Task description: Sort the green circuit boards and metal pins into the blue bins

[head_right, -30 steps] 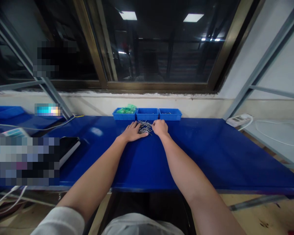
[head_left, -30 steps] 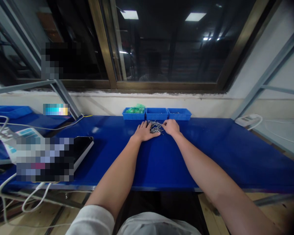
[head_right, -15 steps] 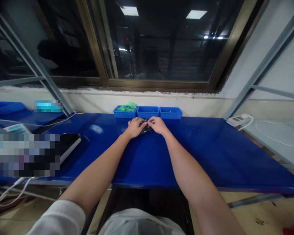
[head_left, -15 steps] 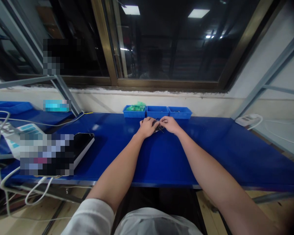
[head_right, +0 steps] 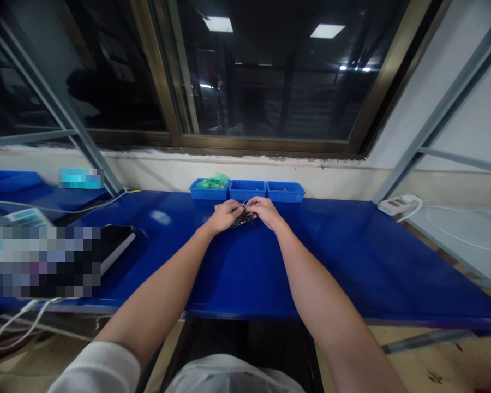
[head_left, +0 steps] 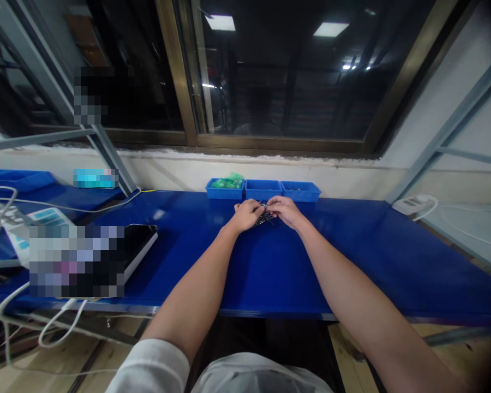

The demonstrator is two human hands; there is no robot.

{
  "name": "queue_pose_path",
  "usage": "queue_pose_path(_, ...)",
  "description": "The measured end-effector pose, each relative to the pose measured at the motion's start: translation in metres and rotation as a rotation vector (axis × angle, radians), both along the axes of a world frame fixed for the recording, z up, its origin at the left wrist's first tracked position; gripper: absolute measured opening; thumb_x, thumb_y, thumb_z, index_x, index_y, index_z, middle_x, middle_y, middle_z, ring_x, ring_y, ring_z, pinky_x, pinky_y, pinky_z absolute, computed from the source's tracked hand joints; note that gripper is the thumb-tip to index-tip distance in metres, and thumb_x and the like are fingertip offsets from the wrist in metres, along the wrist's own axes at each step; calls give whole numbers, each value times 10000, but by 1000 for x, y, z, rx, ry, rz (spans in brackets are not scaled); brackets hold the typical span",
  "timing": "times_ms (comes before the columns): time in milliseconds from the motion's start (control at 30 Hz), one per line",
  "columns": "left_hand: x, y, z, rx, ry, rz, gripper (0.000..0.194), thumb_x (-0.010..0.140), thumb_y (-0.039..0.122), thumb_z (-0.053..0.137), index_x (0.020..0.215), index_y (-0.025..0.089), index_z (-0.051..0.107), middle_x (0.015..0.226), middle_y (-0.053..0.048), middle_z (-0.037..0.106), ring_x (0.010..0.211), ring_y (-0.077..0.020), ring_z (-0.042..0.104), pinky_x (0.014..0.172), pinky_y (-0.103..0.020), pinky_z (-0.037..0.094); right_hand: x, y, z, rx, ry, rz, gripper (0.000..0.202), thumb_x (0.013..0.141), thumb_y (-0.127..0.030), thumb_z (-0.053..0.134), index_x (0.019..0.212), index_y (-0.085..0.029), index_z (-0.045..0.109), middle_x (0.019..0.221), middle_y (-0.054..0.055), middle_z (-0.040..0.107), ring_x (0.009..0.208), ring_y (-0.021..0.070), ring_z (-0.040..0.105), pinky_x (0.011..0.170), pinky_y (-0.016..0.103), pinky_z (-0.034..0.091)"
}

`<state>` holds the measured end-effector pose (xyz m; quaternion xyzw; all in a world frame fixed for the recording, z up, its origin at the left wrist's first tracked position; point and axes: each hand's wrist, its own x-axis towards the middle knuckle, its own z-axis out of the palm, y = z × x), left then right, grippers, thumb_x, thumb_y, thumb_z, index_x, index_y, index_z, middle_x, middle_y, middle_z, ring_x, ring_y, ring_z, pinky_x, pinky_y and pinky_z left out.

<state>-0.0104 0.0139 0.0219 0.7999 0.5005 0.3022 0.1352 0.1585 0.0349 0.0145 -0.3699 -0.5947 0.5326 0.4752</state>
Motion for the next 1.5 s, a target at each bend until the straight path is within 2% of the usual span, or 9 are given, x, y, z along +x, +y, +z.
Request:
queue_pose_path(167,0,1,-3,40,6,-25,273,874,297,408,810,205,657,982,-37,634,1004,-192,547,899,-353,338,2,-4,4,-52,42,91,168,554,-225,639,700,-157,591,590,11,603,489,93,476,460,223,314)
queue_pose_path(300,-1,1,-2,28,-21,-48,260,870,345,434,853,212,657,1006,-32,633,1023,-189,544,921,-341,338,5,-2,2,-54,6,123,122,584,-264,596,641,-156,583,537,14,576,458,98,460,437,224,289)
queue_pose_path(400,-4,4,-2,38,-68,52,284,880,373,418,924,218,651,1030,-42,633,1025,-194,546,920,-342,351,8,-1,2,-23,-103,90,123,606,-280,564,575,-161,561,492,7,546,431,90,418,421,219,250)
queue_pose_path(567,-11,11,-4,81,-118,246,250,876,287,411,922,213,646,1008,-53,643,1014,-198,554,912,-340,368,13,0,3,82,-315,26,223,668,-296,497,489,-166,525,444,-6,496,429,87,392,441,229,241)
queue_pose_path(833,-13,13,-4,78,-97,333,220,850,255,437,927,228,642,1031,-42,641,1011,-202,563,905,-343,376,15,7,-2,182,-476,-4,417,756,-389,446,399,-183,385,382,-39,331,409,79,309,518,262,278)
queue_pose_path(1033,-14,14,-6,81,-66,324,209,841,262,455,924,228,644,1024,-42,641,981,-202,572,876,-338,388,16,10,-5,180,-459,6,408,760,-396,421,414,-182,449,399,-17,400,432,100,376,530,264,303)
queue_pose_path(1233,-13,14,-8,61,-17,317,203,833,278,471,931,239,645,1020,-41,634,991,-220,565,881,-364,377,12,15,-6,154,-396,-34,319,721,-347,423,505,-164,569,497,14,543,502,114,467,575,250,355)
queue_pose_path(1367,-13,14,-8,49,0,326,205,827,282,477,937,243,645,1020,-44,630,992,-231,562,877,-376,376,10,16,-5,153,-340,-51,325,727,-363,438,526,-157,589,511,25,562,512,117,483,576,249,366)
queue_pose_path(1500,-12,13,-7,32,17,322,202,828,288,478,930,243,647,1006,-46,625,982,-231,561,878,-378,375,10,17,-4,91,-394,35,419,758,-438,430,476,-158,560,479,36,550,483,116,478,566,258,373)
